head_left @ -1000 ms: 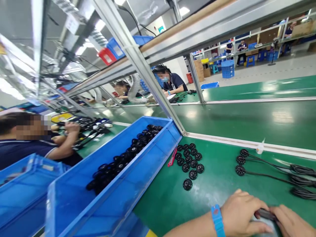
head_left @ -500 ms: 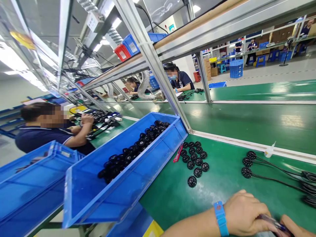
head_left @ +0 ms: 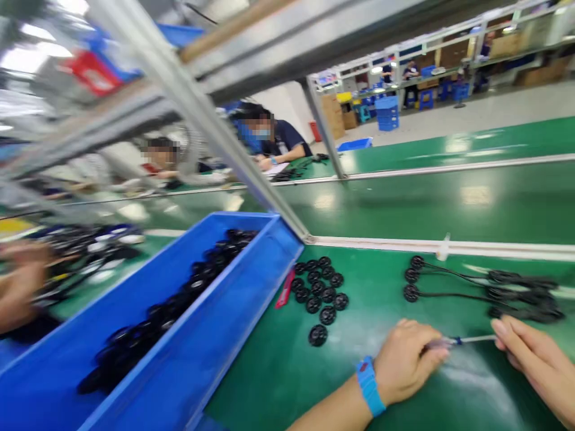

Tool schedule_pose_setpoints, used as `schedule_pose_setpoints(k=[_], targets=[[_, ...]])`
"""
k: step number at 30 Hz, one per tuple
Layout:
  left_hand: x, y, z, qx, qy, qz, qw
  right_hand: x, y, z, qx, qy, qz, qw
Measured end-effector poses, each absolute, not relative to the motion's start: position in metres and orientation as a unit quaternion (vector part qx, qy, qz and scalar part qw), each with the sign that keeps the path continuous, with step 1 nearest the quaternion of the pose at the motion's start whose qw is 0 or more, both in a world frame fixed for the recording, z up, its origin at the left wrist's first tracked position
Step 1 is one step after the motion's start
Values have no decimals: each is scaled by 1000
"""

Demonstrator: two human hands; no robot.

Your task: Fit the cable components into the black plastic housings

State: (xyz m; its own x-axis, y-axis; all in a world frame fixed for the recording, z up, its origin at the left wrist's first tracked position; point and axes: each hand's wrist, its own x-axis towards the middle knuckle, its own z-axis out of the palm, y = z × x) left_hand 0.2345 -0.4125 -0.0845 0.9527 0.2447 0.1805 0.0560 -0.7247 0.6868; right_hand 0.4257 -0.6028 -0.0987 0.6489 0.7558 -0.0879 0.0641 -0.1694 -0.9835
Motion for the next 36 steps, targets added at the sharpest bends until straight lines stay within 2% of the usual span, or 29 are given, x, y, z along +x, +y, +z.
schedule_pose_setpoints(k=[5, 9, 20, 23, 29, 32, 36], targets=[[234, -407, -67, 890, 91, 152, 421, 416, -595, -80, -701, -210, 247, 635], [230, -413, -60, 864, 100, 167, 463, 406, -596, -69, -665, -212, 240, 675], [226, -431, -40, 840, 33, 204, 501, 369, -603, -36, -614, -288, 276, 681], [224, -436, -37, 797, 17, 149, 585, 366, -604, -32, -611, -296, 289, 675], [216, -454, -41, 632, 51, -53, 772, 360, -603, -26, -619, -310, 312, 651], [215, -459, -45, 578, 53, -122, 806, 356, -602, -21, -613, -302, 330, 651], [216, -462, -46, 576, 31, -147, 804, 351, -601, -15, -545, -249, 429, 676]])
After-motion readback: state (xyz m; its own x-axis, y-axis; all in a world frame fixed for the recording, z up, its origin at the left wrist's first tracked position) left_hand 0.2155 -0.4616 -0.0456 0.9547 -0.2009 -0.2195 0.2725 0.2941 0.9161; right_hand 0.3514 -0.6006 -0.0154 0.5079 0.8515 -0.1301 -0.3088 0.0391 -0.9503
